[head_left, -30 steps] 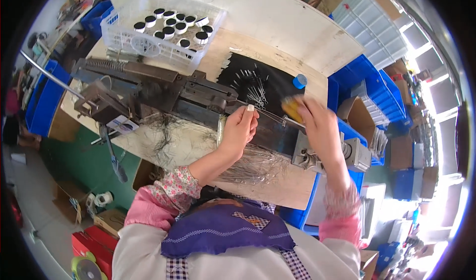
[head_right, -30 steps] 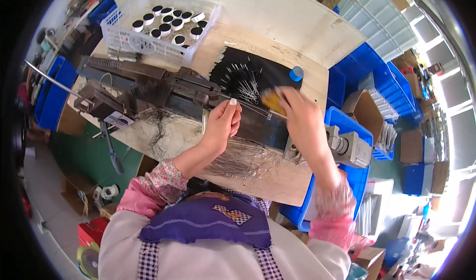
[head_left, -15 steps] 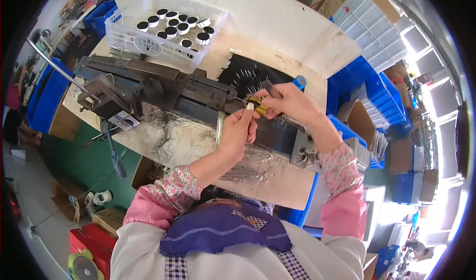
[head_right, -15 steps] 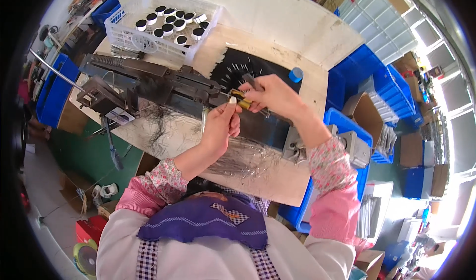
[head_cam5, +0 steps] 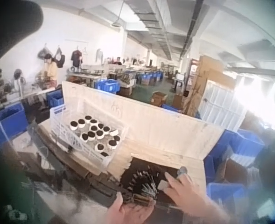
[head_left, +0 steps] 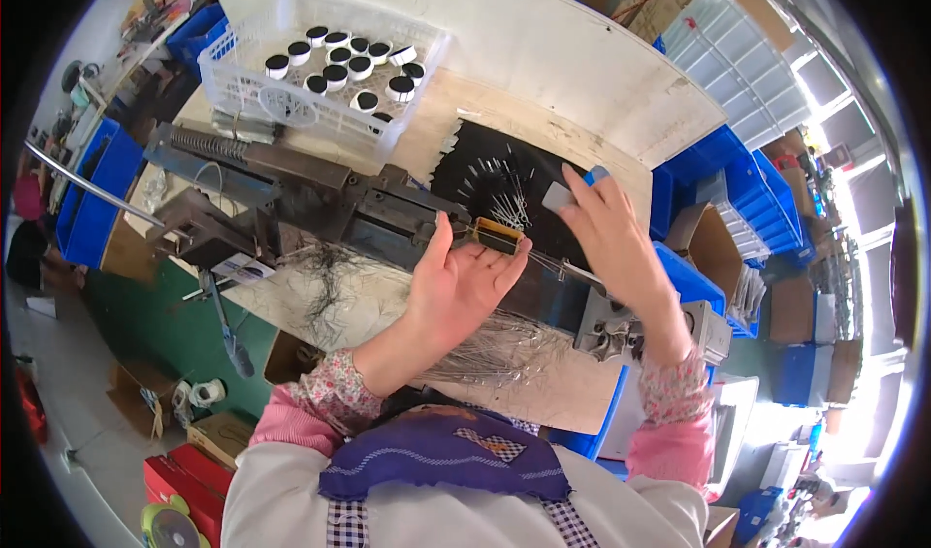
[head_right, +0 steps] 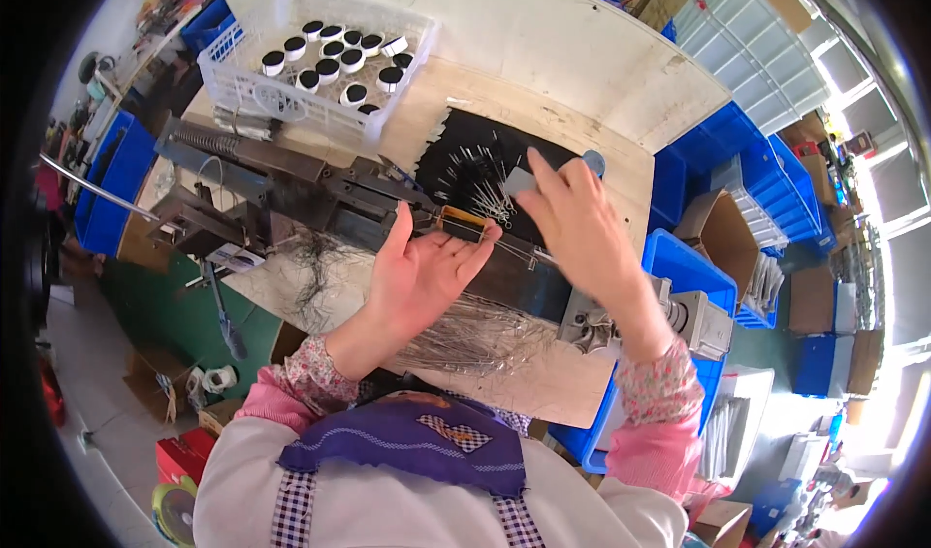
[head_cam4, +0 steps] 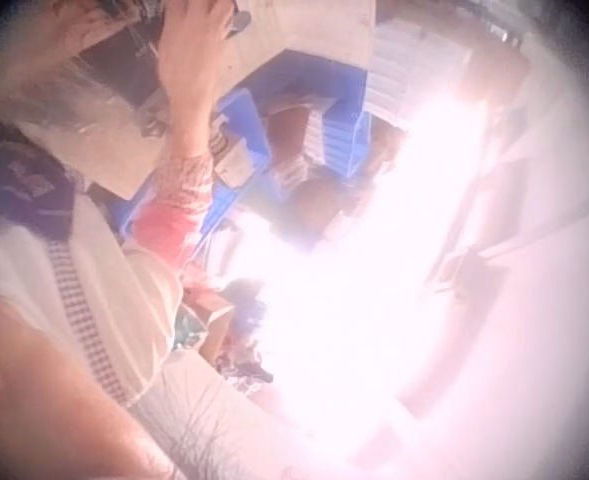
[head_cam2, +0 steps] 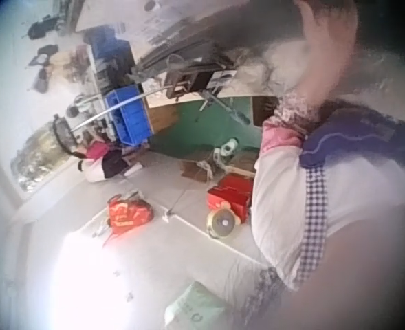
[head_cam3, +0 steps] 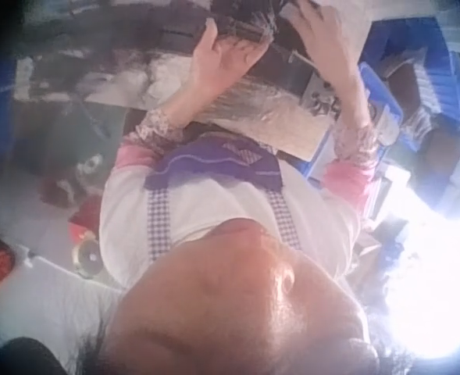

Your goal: Processing and assembling small electronic components using a manual winding or clamping machine at a workshop bench.

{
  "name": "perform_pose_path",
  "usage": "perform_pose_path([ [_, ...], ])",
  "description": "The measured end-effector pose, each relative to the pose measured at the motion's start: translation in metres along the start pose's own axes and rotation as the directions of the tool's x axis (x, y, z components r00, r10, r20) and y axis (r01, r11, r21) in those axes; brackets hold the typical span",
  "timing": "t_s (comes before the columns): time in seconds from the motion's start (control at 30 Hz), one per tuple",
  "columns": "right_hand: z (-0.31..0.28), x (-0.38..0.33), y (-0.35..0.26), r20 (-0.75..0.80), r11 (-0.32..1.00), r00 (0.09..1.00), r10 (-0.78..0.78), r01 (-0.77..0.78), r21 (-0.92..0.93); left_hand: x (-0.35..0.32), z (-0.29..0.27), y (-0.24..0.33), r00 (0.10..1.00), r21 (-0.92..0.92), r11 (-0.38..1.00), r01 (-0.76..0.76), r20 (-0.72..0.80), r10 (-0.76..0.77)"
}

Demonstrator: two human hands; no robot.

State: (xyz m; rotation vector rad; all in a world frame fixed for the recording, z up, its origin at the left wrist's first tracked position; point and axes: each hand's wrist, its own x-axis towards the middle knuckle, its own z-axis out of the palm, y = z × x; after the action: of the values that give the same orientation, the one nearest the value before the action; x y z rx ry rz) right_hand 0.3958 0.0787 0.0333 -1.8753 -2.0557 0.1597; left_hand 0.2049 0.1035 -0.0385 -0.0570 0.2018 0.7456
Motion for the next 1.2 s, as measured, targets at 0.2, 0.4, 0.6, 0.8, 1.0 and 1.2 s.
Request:
perform_pose_path([
  [0.2, 0.040, -0.010, -0.039, -0.168, 0.934, 0.921, -0.351, 0.358, 0.011, -0.002, -0.014, -0.003, 0.996, 0.020, 0.999, -0.047, 0.081, 0.046],
  [0.4, 0.030, 0.003, -0.012, -0.093, 0.960, 0.986, -0.135, 0.154, 0.234, -0.012, -0.020, -0.008, 0.983, 0.120, 0.978, -0.169, 0.095, 0.158],
  [0.6, 0.034, 0.008, -0.023, -0.157, 0.961, 0.960, -0.230, 0.250, 0.119, -0.013, -0.027, -0.008, 0.978, 0.167, 0.968, -0.189, 0.119, 0.170],
  [0.8, 0.030, -0.001, -0.018, -0.184, 0.961, 0.949, -0.255, 0.270, 0.063, -0.011, -0.016, -0.009, 0.975, 0.249, 0.943, -0.221, 0.059, 0.213],
  [1.0, 0.033, 0.000, -0.020, -0.223, 0.955, 0.932, -0.286, 0.297, 0.017, -0.008, -0.017, -0.006, 0.979, 0.270, 0.942, -0.201, 0.086, 0.184],
  [1.2, 0.032, 0.002, -0.014, -0.267, 0.941, 0.907, -0.325, 0.338, 0.004, -0.007, -0.011, -0.006, 0.981, 0.262, 0.946, -0.191, 0.069, 0.179],
])
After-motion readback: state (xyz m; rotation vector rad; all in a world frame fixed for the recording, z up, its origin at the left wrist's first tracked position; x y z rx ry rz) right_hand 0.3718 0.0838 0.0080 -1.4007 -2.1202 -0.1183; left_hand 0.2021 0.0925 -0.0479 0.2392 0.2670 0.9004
